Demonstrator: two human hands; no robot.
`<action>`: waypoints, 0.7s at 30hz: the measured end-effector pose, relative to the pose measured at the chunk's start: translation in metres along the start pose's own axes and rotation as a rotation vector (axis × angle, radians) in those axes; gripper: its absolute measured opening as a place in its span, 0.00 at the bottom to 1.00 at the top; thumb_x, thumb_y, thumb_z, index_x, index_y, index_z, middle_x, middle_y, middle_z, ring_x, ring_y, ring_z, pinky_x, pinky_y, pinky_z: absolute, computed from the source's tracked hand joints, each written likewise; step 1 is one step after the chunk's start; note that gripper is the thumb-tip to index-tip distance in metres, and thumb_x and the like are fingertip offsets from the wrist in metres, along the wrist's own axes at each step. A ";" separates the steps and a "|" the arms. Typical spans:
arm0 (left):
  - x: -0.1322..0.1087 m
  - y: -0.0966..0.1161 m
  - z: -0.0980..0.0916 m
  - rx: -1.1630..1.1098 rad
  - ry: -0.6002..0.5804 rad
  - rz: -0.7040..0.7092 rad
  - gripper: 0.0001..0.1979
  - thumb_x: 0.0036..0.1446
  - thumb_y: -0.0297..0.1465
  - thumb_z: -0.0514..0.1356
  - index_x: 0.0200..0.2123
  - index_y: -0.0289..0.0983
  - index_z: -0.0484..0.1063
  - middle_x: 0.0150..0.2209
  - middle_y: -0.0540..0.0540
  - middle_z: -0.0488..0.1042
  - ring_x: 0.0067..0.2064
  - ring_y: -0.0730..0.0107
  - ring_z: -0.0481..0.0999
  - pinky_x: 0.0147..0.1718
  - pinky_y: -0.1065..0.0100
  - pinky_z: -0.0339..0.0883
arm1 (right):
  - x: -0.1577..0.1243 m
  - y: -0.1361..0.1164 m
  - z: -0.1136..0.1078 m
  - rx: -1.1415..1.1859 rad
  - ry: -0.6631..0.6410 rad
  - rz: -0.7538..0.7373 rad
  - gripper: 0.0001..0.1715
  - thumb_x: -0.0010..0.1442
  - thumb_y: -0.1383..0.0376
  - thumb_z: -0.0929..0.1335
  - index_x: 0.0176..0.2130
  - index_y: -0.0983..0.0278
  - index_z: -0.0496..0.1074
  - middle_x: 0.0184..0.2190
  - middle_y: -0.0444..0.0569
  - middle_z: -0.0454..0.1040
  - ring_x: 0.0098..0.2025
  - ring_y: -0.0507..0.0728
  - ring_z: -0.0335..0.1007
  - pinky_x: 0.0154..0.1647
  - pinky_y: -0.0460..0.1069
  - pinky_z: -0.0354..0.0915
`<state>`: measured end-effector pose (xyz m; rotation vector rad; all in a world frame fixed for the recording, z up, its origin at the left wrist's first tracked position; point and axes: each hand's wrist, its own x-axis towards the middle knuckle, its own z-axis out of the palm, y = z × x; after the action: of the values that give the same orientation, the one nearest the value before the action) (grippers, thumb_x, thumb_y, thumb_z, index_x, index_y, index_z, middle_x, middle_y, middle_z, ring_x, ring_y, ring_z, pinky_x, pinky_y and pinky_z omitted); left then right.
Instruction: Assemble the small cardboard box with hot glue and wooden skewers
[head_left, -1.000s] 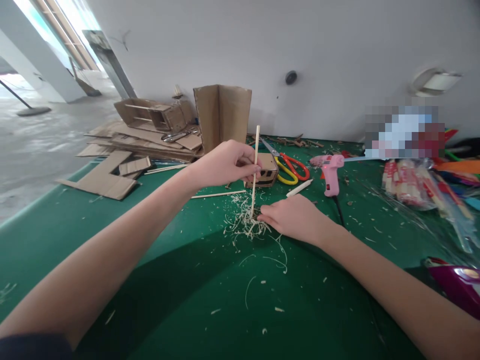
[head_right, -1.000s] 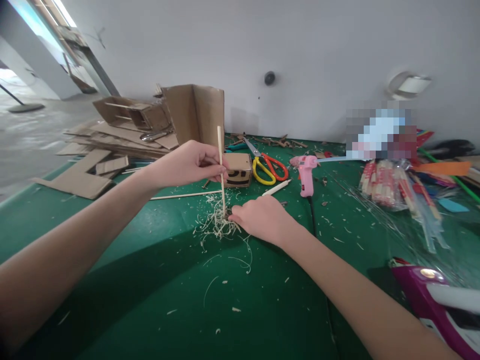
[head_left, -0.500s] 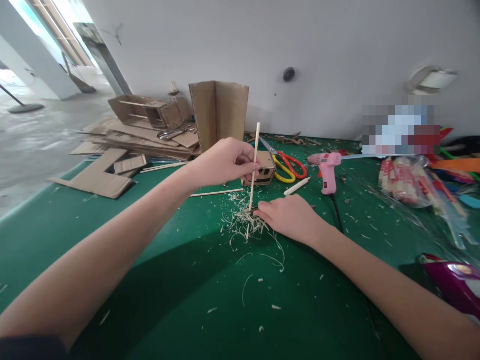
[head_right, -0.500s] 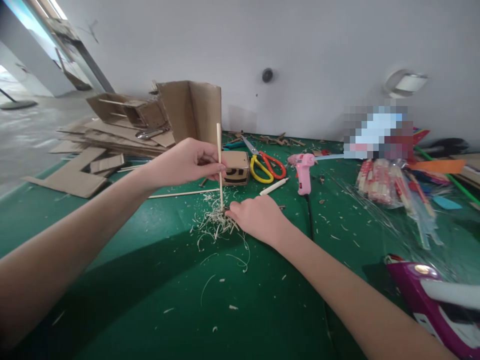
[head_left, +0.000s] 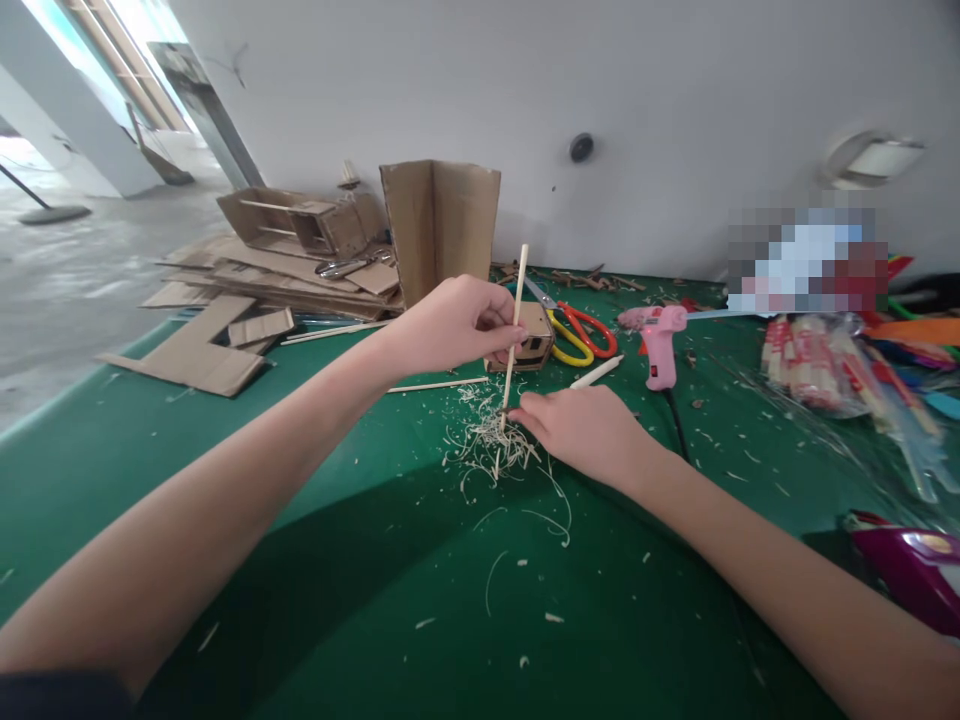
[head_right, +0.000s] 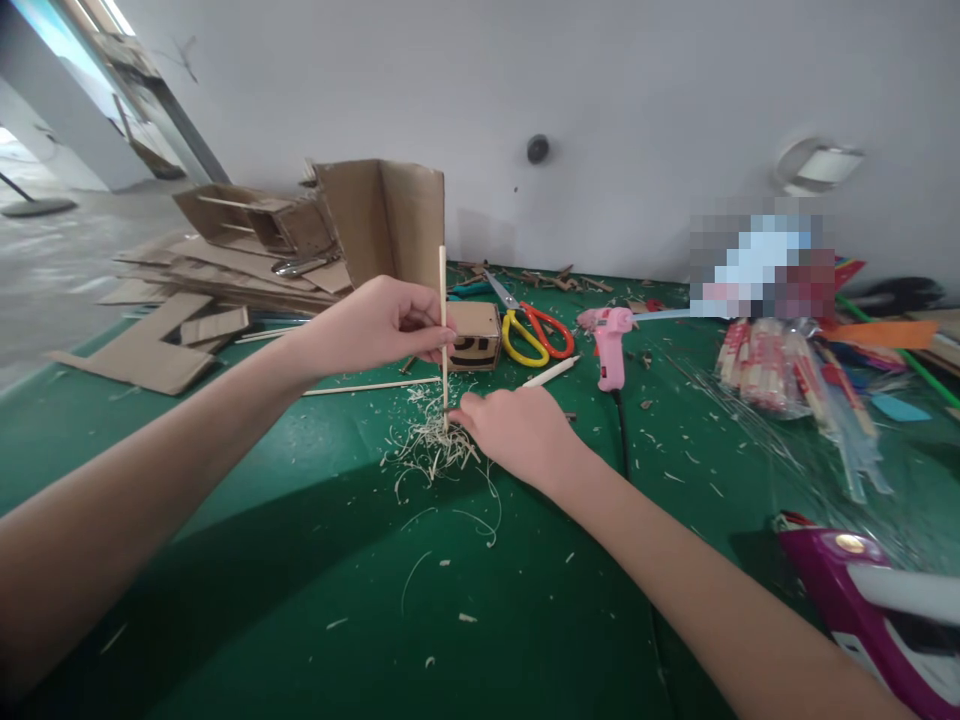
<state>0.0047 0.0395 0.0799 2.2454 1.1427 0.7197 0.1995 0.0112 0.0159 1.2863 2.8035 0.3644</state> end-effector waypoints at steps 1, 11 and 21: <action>0.000 0.000 0.000 0.003 0.003 0.001 0.09 0.59 0.34 0.60 0.30 0.35 0.73 0.26 0.47 0.79 0.30 0.71 0.79 0.27 0.73 0.70 | 0.001 0.001 -0.001 -0.005 0.040 0.044 0.26 0.70 0.54 0.54 0.37 0.64 0.73 0.22 0.50 0.76 0.22 0.54 0.68 0.22 0.49 0.39; 0.000 -0.003 0.003 -0.015 0.024 -0.011 0.09 0.58 0.35 0.60 0.29 0.35 0.72 0.27 0.47 0.79 0.30 0.70 0.80 0.28 0.72 0.71 | -0.003 -0.004 0.007 0.002 -0.004 -0.029 0.23 0.70 0.56 0.55 0.35 0.63 0.72 0.22 0.49 0.76 0.22 0.55 0.71 0.21 0.49 0.39; 0.001 -0.003 0.004 -0.017 0.033 -0.034 0.09 0.57 0.35 0.60 0.28 0.35 0.71 0.27 0.47 0.78 0.29 0.71 0.79 0.27 0.72 0.70 | -0.004 -0.008 0.005 -0.017 -0.048 -0.029 0.23 0.69 0.55 0.56 0.35 0.63 0.72 0.22 0.49 0.77 0.23 0.57 0.73 0.21 0.49 0.39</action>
<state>0.0064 0.0410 0.0751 2.2024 1.1836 0.7529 0.1967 0.0044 0.0091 1.2323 2.7708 0.3505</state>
